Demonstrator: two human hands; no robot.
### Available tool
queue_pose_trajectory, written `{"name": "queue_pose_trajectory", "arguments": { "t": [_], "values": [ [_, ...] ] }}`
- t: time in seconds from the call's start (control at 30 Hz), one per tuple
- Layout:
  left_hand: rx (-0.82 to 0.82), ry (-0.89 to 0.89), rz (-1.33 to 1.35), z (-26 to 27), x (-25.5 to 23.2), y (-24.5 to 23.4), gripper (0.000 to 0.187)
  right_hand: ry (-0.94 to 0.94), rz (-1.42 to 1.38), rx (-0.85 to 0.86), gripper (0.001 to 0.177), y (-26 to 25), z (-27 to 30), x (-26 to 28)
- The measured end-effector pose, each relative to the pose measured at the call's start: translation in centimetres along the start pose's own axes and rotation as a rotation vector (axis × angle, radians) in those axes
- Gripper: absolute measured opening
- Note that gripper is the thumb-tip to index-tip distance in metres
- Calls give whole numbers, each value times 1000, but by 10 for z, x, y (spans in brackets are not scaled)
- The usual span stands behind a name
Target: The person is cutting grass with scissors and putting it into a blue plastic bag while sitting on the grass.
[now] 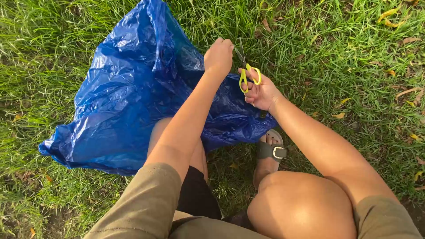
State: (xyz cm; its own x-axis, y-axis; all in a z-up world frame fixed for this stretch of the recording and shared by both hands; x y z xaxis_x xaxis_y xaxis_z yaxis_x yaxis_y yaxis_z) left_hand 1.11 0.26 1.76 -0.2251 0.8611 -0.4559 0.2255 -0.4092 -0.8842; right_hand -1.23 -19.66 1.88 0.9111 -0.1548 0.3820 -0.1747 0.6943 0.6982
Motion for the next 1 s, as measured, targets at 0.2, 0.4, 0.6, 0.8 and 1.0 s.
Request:
{"name": "queue_pose_trajectory", "arguments": {
  "t": [0.2, 0.4, 0.6, 0.8, 1.0],
  "values": [
    [32, 4, -40, -3, 13, 10, 17, -67, 11, 20, 46, -20, -20, -5],
    [79, -109, -21, 5, 17, 4, 18, -23, 52, -5, 48, -31, -34, -12],
    [53, -148, 13, 12, 20, 0, 17, -31, 71, -73, 50, -15, -30, -7],
    [44, -119, -18, 12, 23, -5, 22, -33, 180, 14, 57, -8, -24, -3],
    [-138, -26, 30, 10, 26, -9, 16, -52, 144, 48, 58, -5, -26, 0]
  ]
}}
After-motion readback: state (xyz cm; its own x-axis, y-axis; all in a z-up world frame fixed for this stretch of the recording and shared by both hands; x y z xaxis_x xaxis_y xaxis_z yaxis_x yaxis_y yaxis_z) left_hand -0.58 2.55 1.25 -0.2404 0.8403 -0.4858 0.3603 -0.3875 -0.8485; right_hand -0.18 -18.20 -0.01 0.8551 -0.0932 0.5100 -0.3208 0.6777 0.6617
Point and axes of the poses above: each hand's wrist, its own z-axis away from the middle knuckle, its own y-axis out of the palm, x = y × z, the point moved 1 cm from there along -z, towards the middle knuckle, and after that the axes turned 2 degrees about -x, right-handed, at the moved point
